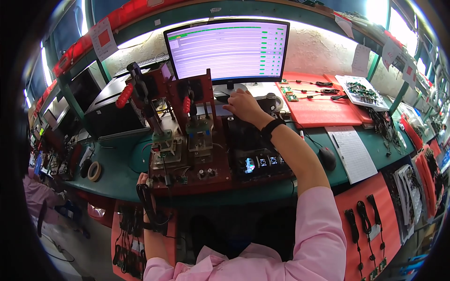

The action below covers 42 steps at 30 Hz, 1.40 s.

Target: The person picks up a circuit board and cable, places the board into a testing fixture, and pulls a lever. They press buttons on a control panel, use a computer mouse, and then remove the board and cable to place them on a foam tray before repeating the process.

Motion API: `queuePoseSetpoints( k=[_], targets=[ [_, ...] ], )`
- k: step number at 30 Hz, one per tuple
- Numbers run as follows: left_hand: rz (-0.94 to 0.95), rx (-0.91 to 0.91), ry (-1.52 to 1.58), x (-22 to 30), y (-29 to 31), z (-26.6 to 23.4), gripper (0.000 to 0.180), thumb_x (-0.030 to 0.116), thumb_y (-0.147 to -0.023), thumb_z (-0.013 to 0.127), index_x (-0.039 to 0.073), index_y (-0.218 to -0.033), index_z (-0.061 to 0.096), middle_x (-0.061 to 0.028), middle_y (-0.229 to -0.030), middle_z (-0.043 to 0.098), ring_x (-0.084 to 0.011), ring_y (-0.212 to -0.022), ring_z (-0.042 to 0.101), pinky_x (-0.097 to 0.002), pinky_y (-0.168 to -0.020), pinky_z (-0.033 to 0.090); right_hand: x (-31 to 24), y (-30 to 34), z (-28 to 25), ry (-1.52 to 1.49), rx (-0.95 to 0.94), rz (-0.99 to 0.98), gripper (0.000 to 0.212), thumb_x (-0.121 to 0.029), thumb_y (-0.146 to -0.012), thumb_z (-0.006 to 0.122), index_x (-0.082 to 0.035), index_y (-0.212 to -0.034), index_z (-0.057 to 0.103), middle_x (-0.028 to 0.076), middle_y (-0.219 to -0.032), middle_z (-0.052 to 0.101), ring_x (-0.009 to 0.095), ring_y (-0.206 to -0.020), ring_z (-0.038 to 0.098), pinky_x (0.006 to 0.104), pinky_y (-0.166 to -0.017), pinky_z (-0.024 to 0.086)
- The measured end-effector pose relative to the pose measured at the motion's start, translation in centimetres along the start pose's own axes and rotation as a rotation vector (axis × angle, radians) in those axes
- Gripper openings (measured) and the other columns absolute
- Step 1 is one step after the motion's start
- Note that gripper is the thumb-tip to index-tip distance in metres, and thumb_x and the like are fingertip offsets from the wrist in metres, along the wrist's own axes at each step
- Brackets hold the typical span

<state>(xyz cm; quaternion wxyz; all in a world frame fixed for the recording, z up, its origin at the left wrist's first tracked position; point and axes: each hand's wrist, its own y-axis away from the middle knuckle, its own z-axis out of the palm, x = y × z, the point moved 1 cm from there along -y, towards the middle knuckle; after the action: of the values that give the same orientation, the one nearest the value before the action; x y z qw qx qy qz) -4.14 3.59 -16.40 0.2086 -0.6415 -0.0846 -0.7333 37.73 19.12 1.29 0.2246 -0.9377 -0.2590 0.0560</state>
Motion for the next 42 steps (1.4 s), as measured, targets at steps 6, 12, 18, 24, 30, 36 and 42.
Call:
queuePoseSetpoints(
  k=[6,12,18,24,30,36,42],
  targets=[
    [0.039,-0.099,0.071,-1.3,-1.0,-2.1,0.043,0.026,-0.093,0.058,-0.003,-0.124,0.052,-0.006,-0.113,0.058,-0.0139,-0.107,0.052,-0.0282,-0.094,0.04,-0.4,-0.3,0.6,-0.069,0.067,-0.039,0.034,-0.036,-0.092,0.053,-0.005,-0.08,0.06,0.007,-0.094,0.06,0.029,-0.105,0.051,0.044,-0.089,0.044],
    [0.18,-0.079,0.064,3.0,0.5,1.9,0.029,0.018,-0.097,0.049,0.012,-0.072,0.034,0.0082,-0.069,0.026,-0.002,-0.063,0.025,-0.0207,-0.055,0.022,0.2,0.0,1.0,-0.106,0.168,-0.066,0.031,-0.031,-0.09,0.057,-0.003,-0.077,0.058,0.009,-0.086,0.059,0.031,-0.093,0.054,0.0413,-0.081,0.046],
    [0.207,-0.077,0.022,3.3,0.6,2.4,0.03,0.02,-0.097,0.048,0.012,-0.072,0.033,0.0078,-0.07,0.025,-0.0027,-0.063,0.024,-0.0213,-0.056,0.022,0.5,0.1,1.0,-0.114,0.139,-0.056,0.031,-0.03,-0.09,0.057,-0.002,-0.077,0.058,0.01,-0.082,0.059,0.032,-0.091,0.055,0.0419,-0.079,0.046],
    [0.208,-0.069,0.025,3.5,1.1,2.3,0.031,0.02,-0.097,0.048,0.012,-0.072,0.032,0.0075,-0.07,0.024,-0.0029,-0.064,0.023,-0.0212,-0.056,0.021,0.0,0.4,0.4,-0.153,0.164,-0.047,0.032,-0.031,-0.09,0.058,-0.002,-0.075,0.055,0.011,-0.081,0.058,0.033,-0.091,0.054,0.043,-0.077,0.045],
    [0.314,-0.051,-0.008,2.8,0.7,2.5,0.031,0.02,-0.097,0.048,0.012,-0.071,0.032,0.0072,-0.069,0.024,-0.0028,-0.063,0.023,-0.0213,-0.055,0.021,0.1,0.1,0.7,-0.15,0.145,-0.048,0.033,-0.031,-0.09,0.058,-0.002,-0.074,0.053,0.011,-0.081,0.057,0.032,-0.092,0.054,0.0439,-0.077,0.045],
    [0.237,-0.073,-0.002,2.7,0.5,1.9,0.031,0.02,-0.097,0.048,0.012,-0.071,0.032,0.007,-0.07,0.024,-0.0035,-0.063,0.023,-0.0215,-0.055,0.021,0.2,-0.1,0.5,-0.154,0.108,-0.046,0.033,-0.032,-0.09,0.057,-0.003,-0.076,0.054,0.011,-0.082,0.057,0.033,-0.093,0.054,0.0439,-0.078,0.045],
    [0.254,-0.06,0.022,2.6,0.6,2.2,0.03,0.019,-0.096,0.048,0.013,-0.071,0.033,0.0075,-0.07,0.025,-0.0029,-0.063,0.023,-0.0213,-0.055,0.02,0.1,0.1,0.6,-0.151,0.105,-0.043,0.032,-0.031,-0.091,0.055,-0.003,-0.077,0.055,0.011,-0.082,0.058,0.032,-0.091,0.055,0.0435,-0.077,0.046]
  ],
)
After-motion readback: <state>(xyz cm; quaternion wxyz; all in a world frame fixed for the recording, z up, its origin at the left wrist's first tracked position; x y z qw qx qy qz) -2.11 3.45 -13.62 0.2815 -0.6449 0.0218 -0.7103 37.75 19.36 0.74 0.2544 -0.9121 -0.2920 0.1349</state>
